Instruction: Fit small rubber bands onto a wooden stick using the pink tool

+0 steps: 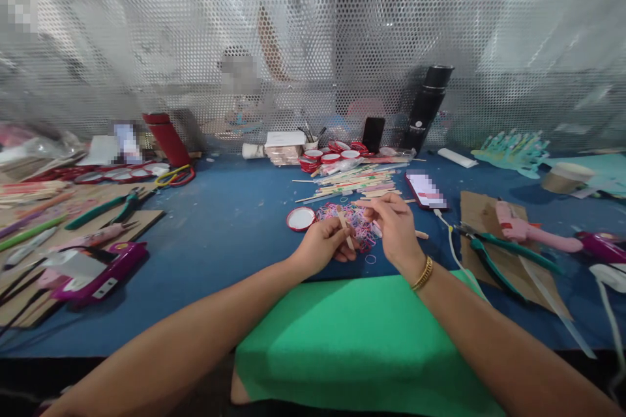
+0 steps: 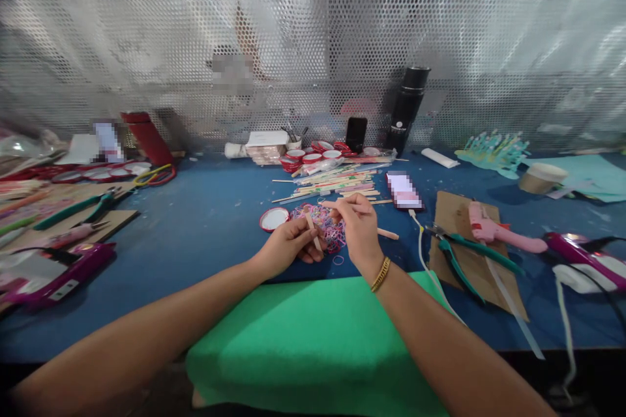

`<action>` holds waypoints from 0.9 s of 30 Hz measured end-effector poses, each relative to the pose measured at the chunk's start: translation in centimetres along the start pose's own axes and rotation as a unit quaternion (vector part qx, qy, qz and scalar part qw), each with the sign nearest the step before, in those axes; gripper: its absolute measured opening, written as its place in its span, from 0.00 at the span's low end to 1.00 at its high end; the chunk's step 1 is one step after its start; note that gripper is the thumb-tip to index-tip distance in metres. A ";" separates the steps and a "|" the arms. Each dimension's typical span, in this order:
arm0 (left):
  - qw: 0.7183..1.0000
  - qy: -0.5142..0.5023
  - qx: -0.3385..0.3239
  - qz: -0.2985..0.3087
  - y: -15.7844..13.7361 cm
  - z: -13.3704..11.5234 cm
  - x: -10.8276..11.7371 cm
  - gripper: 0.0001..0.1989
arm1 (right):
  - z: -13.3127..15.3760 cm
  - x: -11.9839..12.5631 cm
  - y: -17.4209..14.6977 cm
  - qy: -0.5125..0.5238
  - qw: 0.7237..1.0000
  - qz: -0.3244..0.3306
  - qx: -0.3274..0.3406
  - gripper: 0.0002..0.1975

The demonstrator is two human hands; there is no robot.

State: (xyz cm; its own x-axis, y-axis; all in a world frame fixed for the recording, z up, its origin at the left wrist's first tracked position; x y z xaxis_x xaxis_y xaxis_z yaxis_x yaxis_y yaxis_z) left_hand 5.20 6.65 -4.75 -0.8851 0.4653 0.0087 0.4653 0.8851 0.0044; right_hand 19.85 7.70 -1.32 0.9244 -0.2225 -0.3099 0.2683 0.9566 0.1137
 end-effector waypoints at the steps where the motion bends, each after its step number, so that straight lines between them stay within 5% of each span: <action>1: 1.000 -0.003 0.000 -0.001 0.0 0.0 0.0 0.23 | 0.4 0.5 0.2 0.018 1.000 -0.015 0.004 0.09; 7: 1.000 -0.006 0.002 -0.010 -0.2 -0.3 0.2 0.23 | 2.4 2.8 1.1 0.085 0.994 -0.058 0.025 0.07; 22: 1.000 -0.004 -0.025 -0.003 -0.8 -1.6 0.2 0.21 | 3.3 1.9 1.2 -0.090 0.995 0.035 0.000 0.12; 25: 0.999 0.006 -0.039 -0.011 -0.7 -2.0 0.4 0.20 | 2.8 1.8 1.0 -0.169 0.980 0.097 0.031 0.12; 27: 0.998 0.010 -0.053 -0.018 -0.7 -2.3 0.5 0.20 | 3.1 1.3 0.4 -0.273 0.944 0.158 0.102 0.10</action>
State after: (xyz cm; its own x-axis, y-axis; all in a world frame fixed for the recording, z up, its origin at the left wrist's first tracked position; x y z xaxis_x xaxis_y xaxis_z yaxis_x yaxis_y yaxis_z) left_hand 4.44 6.21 -2.42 -0.9016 0.4317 0.0263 0.4318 0.8952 0.1102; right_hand 22.04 7.19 1.26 0.9542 -0.0497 0.2950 -0.0481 0.9478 0.3152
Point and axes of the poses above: each hand's wrist, its own y-axis towards the middle knuckle, its own x-axis out of the back of the hand, z = x × y, the point moved 8 cm from there along y, towards the middle knuckle, and after that the axes turned 8 degrees about -x, right-handed, at the moved point
